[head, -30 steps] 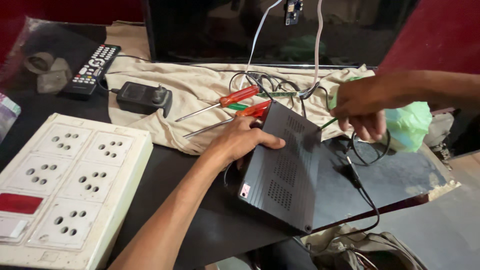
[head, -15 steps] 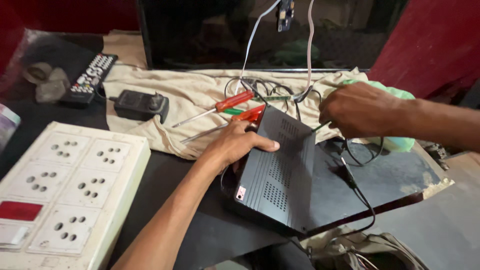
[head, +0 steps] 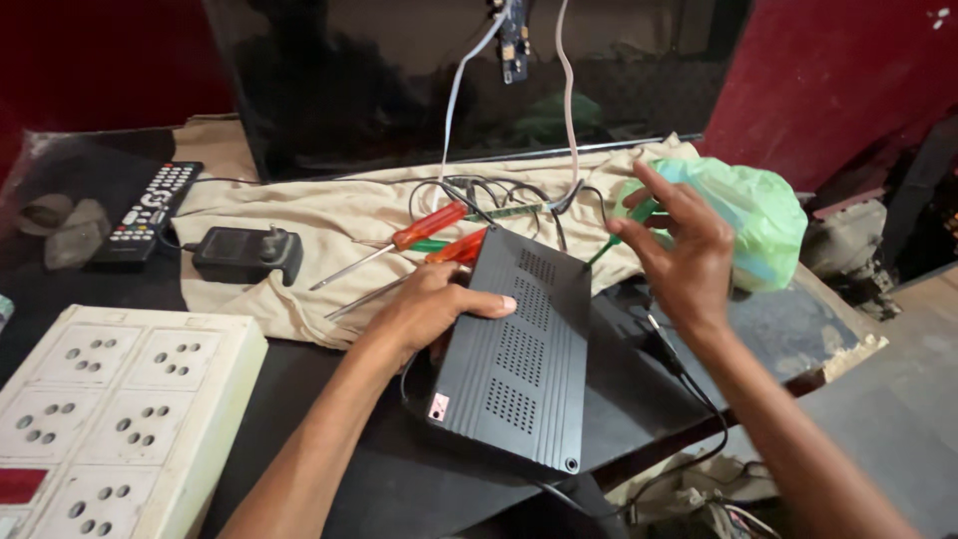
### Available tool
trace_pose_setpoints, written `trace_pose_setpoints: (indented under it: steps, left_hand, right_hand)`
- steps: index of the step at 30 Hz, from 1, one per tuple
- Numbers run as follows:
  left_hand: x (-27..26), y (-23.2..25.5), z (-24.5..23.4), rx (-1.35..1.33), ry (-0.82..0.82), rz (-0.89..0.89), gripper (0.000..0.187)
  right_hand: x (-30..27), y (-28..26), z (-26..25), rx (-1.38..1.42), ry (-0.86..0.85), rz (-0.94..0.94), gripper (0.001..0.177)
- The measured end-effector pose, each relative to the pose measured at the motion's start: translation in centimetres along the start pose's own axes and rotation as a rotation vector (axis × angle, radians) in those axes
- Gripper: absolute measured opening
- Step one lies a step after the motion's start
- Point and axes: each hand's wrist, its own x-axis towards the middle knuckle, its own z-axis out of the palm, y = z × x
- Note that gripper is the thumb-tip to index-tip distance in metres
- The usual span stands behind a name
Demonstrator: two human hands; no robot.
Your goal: The person uses a screwdriver to unscrew and remove the casing of a small black electronic device. They then use a green probe to test internal components and connections before reassembling the device.
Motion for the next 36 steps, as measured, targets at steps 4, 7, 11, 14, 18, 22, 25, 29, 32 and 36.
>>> trace_pose_setpoints:
  steps: [4, 7, 11, 14, 18, 22, 25, 29, 32, 36]
  left_hand:
    - [0.2, -0.2, 0.2, -0.026, 0.012, 0.018, 0.060]
    - [0.3, -0.3, 0.3, -0.005, 0.031, 0.032, 0.064]
    - [0.3, -0.2, 0.1, 0.055, 0.023, 0.023, 0.063]
    - [0.1, -0.1, 0.1, 0.010, -0.006, 0.031, 0.062]
    - [-0.1, 0.4, 0.2, -0.005, -0.011, 0.016, 0.057]
    - [-0.3, 0.3, 0.1, -0.011, -0.025, -0.014, 0.054]
    - [-0.2, 0.2, 0.2, 0.011, -0.013, -0.061, 0.053]
    - [-0.6, 1.1, 0.3, 0.027, -0.007, 0.112, 0.061]
    - [-1.7, 3.0, 0.4, 0.366, 0.057, 0.042, 0.063]
    - [-3.6, 6.0, 2.1, 0.882, 0.283, -0.044, 0.071]
  right_hand:
    - [-1.5, 0.0, 1.3, 0.020, 0.161, -0.043, 0.052]
    - [-1.4, -0.2, 2.1, 0.076, 0.221, -0.029, 0.051]
    - [-1.1, -0.4, 2.3, 0.047, 0.226, -0.058, 0.039]
    - [-1.1, -0.6, 2.1, 0.028, 0.219, -0.078, 0.035]
    - [-1.2, -0.7, 1.9, 0.071, 0.224, -0.033, 0.029]
    - [-1.4, -0.2, 1.7, 0.092, 0.209, -0.012, 0.027]
    - [-1.5, 0.3, 1.6, 0.226, 0.169, -0.003, 0.027]
    - [-1.2, 0.6, 2.1, 0.343, 0.180, 0.038, 0.029]
    - [-1.3, 0.0, 2.0, 0.218, 0.194, -0.038, 0.033]
    - [-0.8, -0.7, 1.7, 0.094, 0.262, -0.018, 0.036]
